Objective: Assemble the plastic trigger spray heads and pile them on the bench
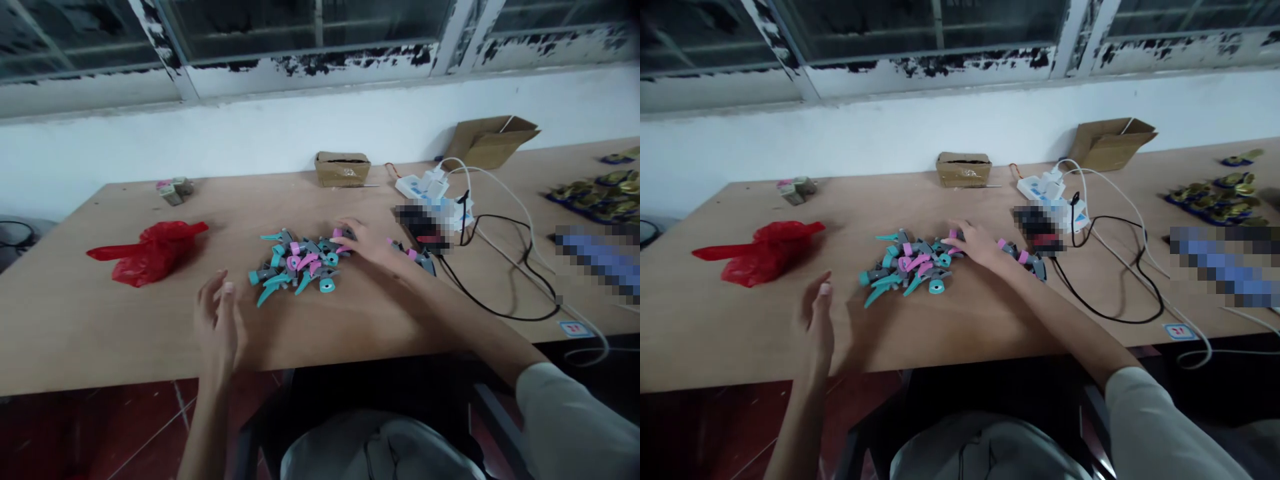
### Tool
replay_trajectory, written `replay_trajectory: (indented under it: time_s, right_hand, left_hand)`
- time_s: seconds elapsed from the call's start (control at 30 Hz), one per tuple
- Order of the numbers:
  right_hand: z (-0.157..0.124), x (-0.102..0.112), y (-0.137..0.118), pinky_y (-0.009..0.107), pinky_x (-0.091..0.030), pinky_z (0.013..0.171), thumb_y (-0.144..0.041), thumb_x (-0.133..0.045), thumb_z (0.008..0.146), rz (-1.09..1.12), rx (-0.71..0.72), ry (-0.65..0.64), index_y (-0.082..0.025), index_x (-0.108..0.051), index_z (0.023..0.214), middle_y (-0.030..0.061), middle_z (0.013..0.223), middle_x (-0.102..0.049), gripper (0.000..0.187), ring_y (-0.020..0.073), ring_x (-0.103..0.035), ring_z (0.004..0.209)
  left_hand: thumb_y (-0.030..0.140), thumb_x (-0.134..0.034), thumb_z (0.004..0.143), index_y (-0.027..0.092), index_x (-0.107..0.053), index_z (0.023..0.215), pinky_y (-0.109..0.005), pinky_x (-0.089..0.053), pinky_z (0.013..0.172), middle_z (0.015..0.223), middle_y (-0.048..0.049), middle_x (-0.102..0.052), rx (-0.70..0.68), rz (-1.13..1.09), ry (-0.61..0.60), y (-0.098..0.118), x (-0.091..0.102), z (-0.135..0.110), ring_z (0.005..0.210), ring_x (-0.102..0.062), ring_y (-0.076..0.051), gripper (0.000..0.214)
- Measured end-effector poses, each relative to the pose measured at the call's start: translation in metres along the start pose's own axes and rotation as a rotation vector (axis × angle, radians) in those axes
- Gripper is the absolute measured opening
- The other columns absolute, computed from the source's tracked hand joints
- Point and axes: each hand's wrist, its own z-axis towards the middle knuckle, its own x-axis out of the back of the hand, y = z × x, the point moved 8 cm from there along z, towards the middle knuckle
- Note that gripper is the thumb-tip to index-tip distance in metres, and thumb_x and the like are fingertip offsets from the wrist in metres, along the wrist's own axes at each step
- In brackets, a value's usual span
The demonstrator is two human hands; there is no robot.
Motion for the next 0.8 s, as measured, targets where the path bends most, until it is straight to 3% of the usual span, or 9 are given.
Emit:
replay_trajectory:
  time_s: [0.13, 0.27, 0.6, 0.8]
  right_hand:
    - [-0.007, -0.014, -0.001, 0.047, -0.033, 0.105, -0.059, -0.059, 0.071, -0.014, 0.036, -0.104, -0.024, -0.032, 0.138, 0.0102, 0.142, -0.036, 0.080, 0.0283, -0.034, 0.131]
    - [-0.020, -0.025, -0.006, 0.051, -0.024, 0.108, -0.071, -0.063, 0.055, -0.067, 0.056, -0.211, -0.024, -0.026, 0.141, 0.0121, 0.149, -0.020, 0.104, 0.0333, -0.015, 0.137]
    - [-0.010, -0.036, -0.005, 0.052, -0.019, 0.110, -0.077, -0.057, 0.055, -0.147, 0.146, -0.284, -0.022, -0.028, 0.140, 0.0123, 0.150, -0.018, 0.106, 0.0342, -0.011, 0.138]
    - [-0.015, -0.028, 0.000, 0.053, -0.018, 0.110, -0.076, -0.059, 0.054, -0.165, 0.159, -0.307, -0.023, -0.020, 0.143, 0.0125, 0.151, -0.012, 0.112, 0.0352, -0.010, 0.138]
  left_hand:
    - [0.047, -0.049, 0.086, 0.032, -0.044, 0.131, -0.049, -0.024, 0.109, 0.145, -0.0050, -0.033, -0.038, 0.089, -0.255, -0.010, -0.034, 0.011, 0.134, -0.029, -0.028, 0.048]
    - [0.052, -0.045, 0.086, 0.028, -0.041, 0.134, -0.049, -0.020, 0.110, 0.149, -0.0081, -0.024, -0.066, 0.147, -0.327, -0.011, -0.072, 0.028, 0.136, -0.024, -0.028, 0.054]
    - [0.044, -0.059, 0.079, 0.020, -0.054, 0.125, -0.045, -0.025, 0.110, 0.143, -0.0120, -0.036, -0.207, 0.162, -0.416, 0.004, -0.138, 0.059, 0.132, -0.033, -0.029, 0.052]
    - [0.045, -0.052, 0.083, 0.017, -0.058, 0.119, -0.040, -0.030, 0.107, 0.135, -0.0124, -0.048, -0.268, 0.135, -0.472, 0.021, -0.170, 0.066, 0.126, -0.042, -0.026, 0.046]
